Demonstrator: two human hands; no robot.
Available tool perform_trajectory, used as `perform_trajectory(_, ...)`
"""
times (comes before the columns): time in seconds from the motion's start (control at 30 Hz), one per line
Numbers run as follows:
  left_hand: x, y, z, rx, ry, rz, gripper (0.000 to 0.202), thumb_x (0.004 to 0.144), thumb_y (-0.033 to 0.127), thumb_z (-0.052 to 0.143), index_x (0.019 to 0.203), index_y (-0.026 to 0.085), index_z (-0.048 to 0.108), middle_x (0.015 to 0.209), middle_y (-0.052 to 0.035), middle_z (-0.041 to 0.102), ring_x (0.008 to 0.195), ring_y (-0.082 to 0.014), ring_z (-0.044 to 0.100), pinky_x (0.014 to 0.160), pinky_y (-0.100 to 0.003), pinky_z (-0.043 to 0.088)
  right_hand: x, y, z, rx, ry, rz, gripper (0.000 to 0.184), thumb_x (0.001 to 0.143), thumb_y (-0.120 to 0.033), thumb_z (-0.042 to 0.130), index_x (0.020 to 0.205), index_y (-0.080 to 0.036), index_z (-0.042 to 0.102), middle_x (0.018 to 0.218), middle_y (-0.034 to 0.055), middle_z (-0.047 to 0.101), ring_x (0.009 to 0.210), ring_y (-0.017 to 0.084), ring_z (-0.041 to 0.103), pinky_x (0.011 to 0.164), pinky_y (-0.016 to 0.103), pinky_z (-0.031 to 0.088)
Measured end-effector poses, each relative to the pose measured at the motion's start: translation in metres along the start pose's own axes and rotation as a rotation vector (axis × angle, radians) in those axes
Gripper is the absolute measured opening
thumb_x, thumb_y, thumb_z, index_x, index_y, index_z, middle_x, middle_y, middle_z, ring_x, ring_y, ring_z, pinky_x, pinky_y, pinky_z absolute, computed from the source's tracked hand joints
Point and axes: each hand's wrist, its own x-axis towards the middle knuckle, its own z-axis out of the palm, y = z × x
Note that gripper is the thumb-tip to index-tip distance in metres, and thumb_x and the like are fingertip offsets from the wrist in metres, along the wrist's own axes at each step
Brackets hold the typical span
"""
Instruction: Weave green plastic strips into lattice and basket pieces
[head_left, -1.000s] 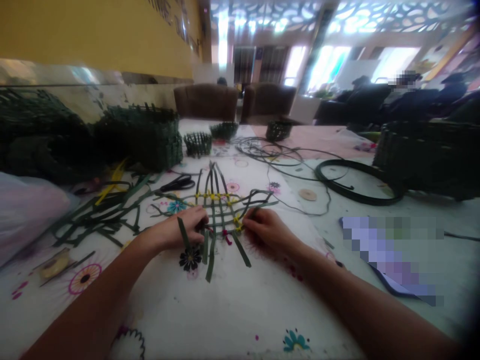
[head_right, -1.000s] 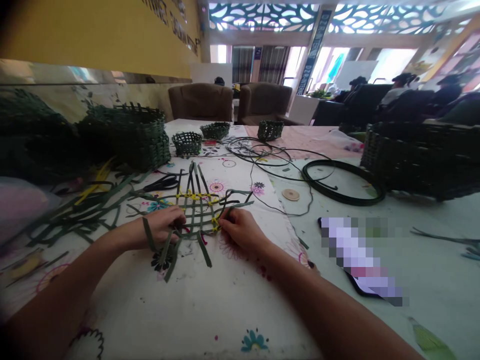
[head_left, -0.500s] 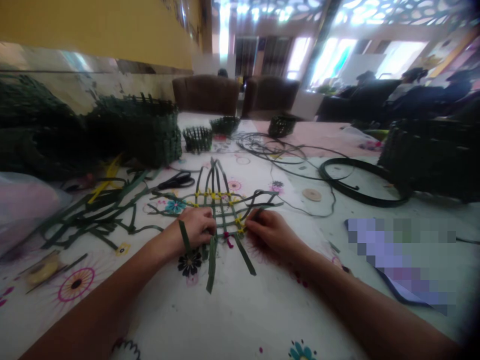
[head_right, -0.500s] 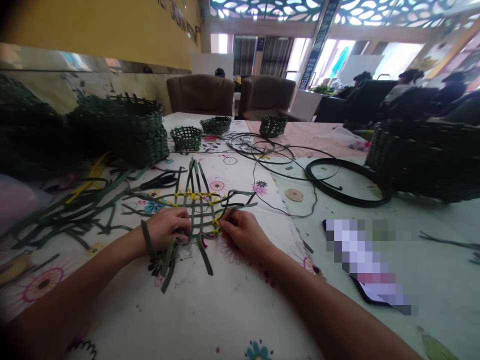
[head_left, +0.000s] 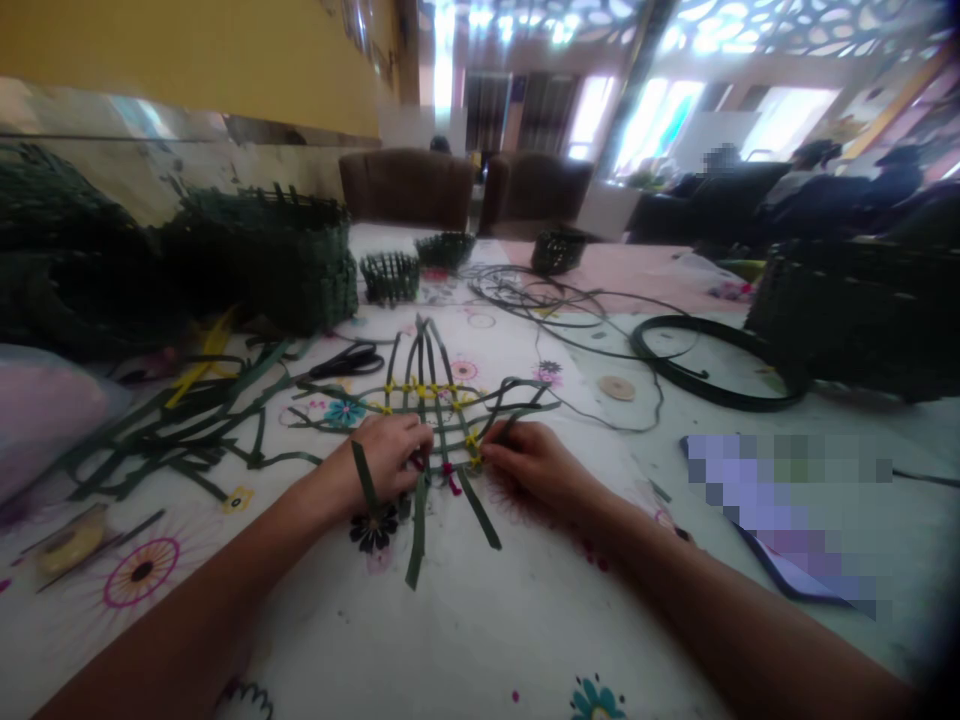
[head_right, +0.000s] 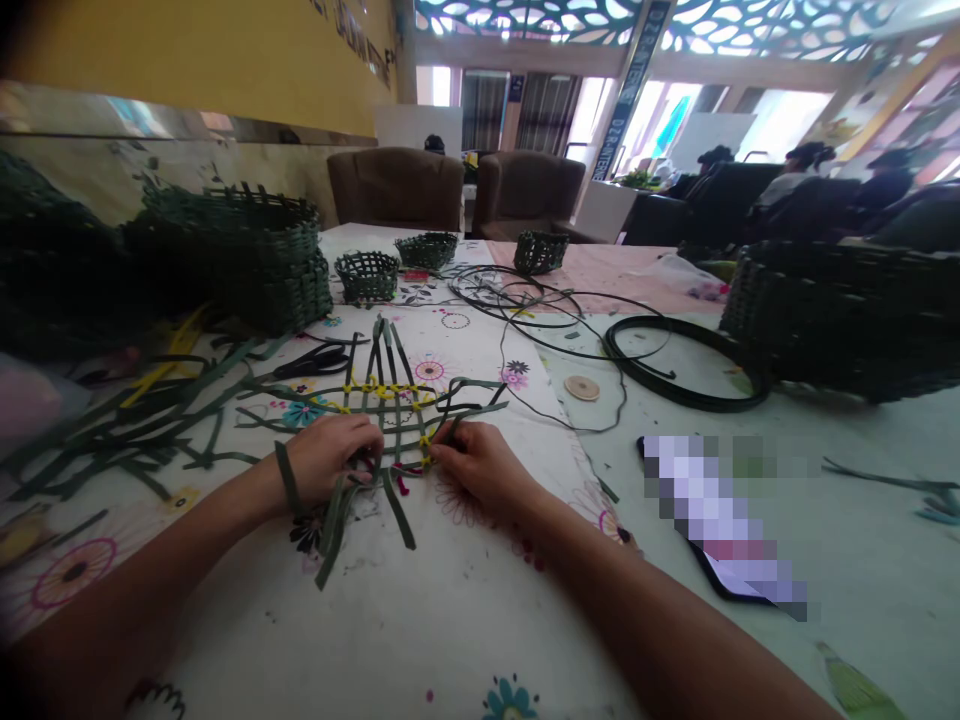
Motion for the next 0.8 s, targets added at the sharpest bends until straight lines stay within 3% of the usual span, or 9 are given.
perform_trajectory(0.1,0.0,0.002,0.002,0.017,0.027,0.048,0.02,0.073,0.021,0.07,0.091,0.018,0.063,0.09,-0.0033,0.058,0.082,-0.0201,0.054,0.073,-0.031,0.04,0.0,0.001,-0.001,-0.048,-0.017,-0.006,0.014,0.083,-0.026,0.06,0.084,-0.015,0.069,0.078,0.002,0.068,0.071,0.015,0.06,0.067,0.025,0.046)
perform_trajectory(0.23,0.003,0.002,0.009,-0.018,0.062,0.15,0.012,0.076,0.015,0.065,0.088,0.018,0.067,0.096,-0.0059,0.058,0.089,-0.02,0.056,0.078,-0.03,0.043,0.0,0.001,-0.002,-0.138,-0.093,-0.053,0.02,0.081,-0.021,0.061,0.098,-0.017,0.072,0.089,0.0029,0.073,0.08,0.017,0.065,0.075,0.027,0.048)
perform_trajectory(0.33,0.004,0.005,0.013,-0.043,0.085,0.18,0.01,0.08,0.014,0.062,0.088,0.017,0.068,0.098,-0.0062,0.06,0.09,-0.0196,0.056,0.078,-0.029,0.045,0.001,0.002,-0.003,-0.138,-0.13,-0.075,0.018,0.081,-0.018,0.063,0.095,-0.017,0.074,0.093,0.0037,0.074,0.085,0.019,0.067,0.081,0.029,0.05)
perform_trajectory(0.53,0.005,0.008,0.019,-0.129,0.147,0.173,0.005,0.081,0.016,0.064,0.082,0.018,0.068,0.089,-0.0029,0.061,0.08,-0.0149,0.057,0.069,-0.024,0.043,0.003,0.007,-0.001,-0.119,-0.092,-0.102,0.014,0.079,-0.017,0.066,0.09,-0.017,0.074,0.092,0.0052,0.075,0.086,0.02,0.068,0.081,0.029,0.052)
perform_trajectory(0.8,0.005,0.002,0.024,-0.23,0.144,0.131,0.01,0.082,0.02,0.063,0.087,0.02,0.071,0.094,-0.0021,0.06,0.081,-0.0137,0.059,0.072,-0.023,0.044,0.002,0.004,0.002,-0.029,-0.074,-0.008,0.01,0.075,-0.015,0.069,0.084,-0.015,0.072,0.089,0.0061,0.072,0.086,0.02,0.067,0.08,0.03,0.052)
